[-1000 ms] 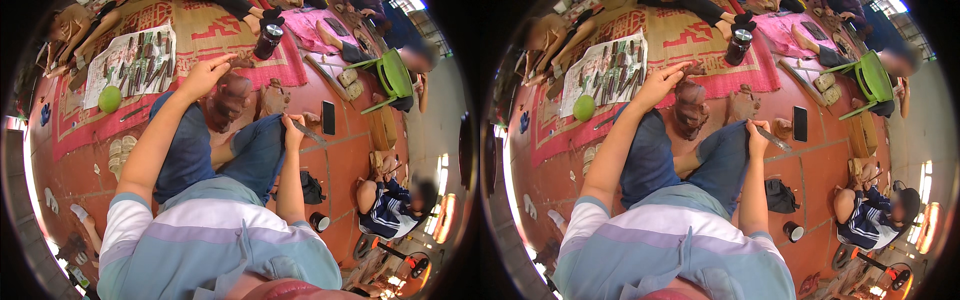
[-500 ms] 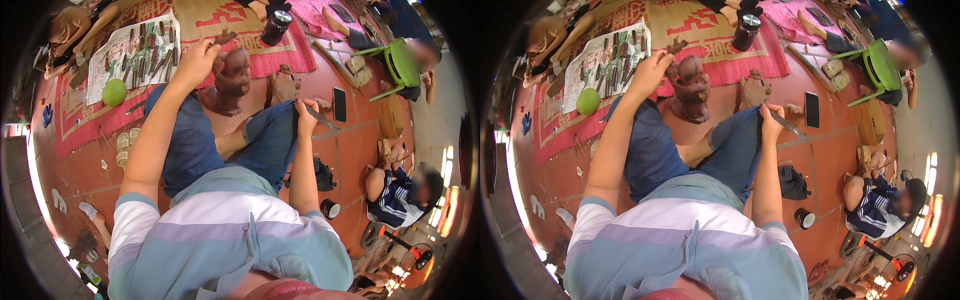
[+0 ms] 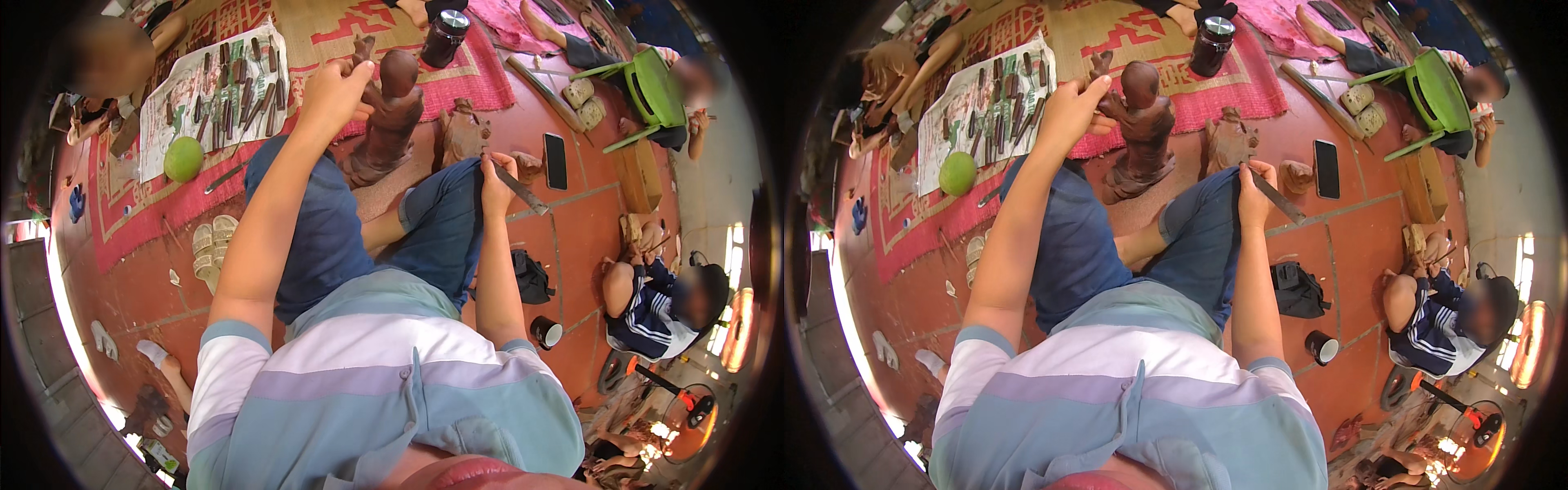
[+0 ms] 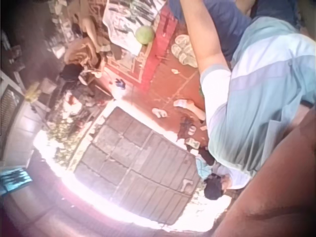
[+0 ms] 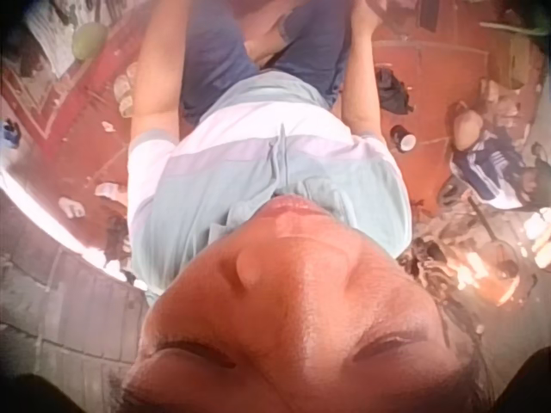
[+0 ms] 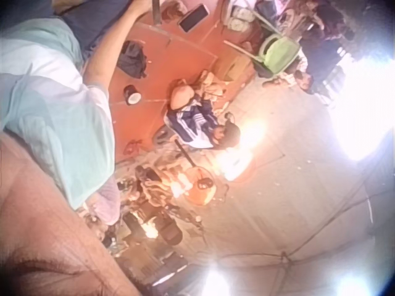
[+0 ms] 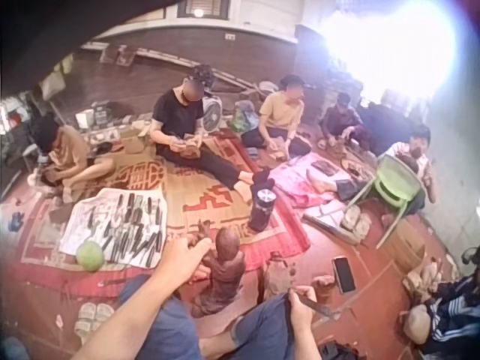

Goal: The person sits on a rug and carves a piece of dark wood using a small knife. They hold the wood with their left hand and use the knife in their right hand to shape the surface, occasionally rotating the object to access different sides.

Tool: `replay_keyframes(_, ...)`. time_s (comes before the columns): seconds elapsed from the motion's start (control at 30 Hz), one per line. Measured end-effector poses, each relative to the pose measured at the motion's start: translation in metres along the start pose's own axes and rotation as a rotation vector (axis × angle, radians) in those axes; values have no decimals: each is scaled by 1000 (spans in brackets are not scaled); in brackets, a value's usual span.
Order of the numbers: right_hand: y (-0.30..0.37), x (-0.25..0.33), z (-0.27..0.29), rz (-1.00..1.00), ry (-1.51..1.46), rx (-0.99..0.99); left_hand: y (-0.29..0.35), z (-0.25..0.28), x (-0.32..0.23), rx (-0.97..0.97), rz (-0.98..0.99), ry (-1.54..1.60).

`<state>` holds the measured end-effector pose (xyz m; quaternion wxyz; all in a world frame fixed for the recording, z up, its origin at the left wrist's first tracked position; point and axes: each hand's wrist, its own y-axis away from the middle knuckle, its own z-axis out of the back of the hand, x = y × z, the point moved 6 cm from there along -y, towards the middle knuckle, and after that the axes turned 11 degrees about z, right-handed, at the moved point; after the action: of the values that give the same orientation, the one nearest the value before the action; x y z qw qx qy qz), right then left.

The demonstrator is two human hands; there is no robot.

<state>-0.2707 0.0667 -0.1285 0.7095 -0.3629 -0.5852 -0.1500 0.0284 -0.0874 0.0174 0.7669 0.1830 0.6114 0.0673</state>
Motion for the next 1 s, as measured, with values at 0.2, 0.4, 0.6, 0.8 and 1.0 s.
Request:
replay_keyframes(0.2,2,0,-1,2,-24,-3,26,-11,8,31,-86,-149)
replay_keyframes(0.4,3,3,-2,-18,-22,-1,36,-3,4,-13,-188,-383)
replay_keyframes(0.6,4,2,6,51,96,16,82,44,-13,-175,-444,-415)
replay_keyframes(0.8,11,30,-4,58,294,88,99,121,38,-205,-226,-423)
replay_keyframes(1.0,50,41,-31,103,38,63,109,164,64,-71,-147,-119)
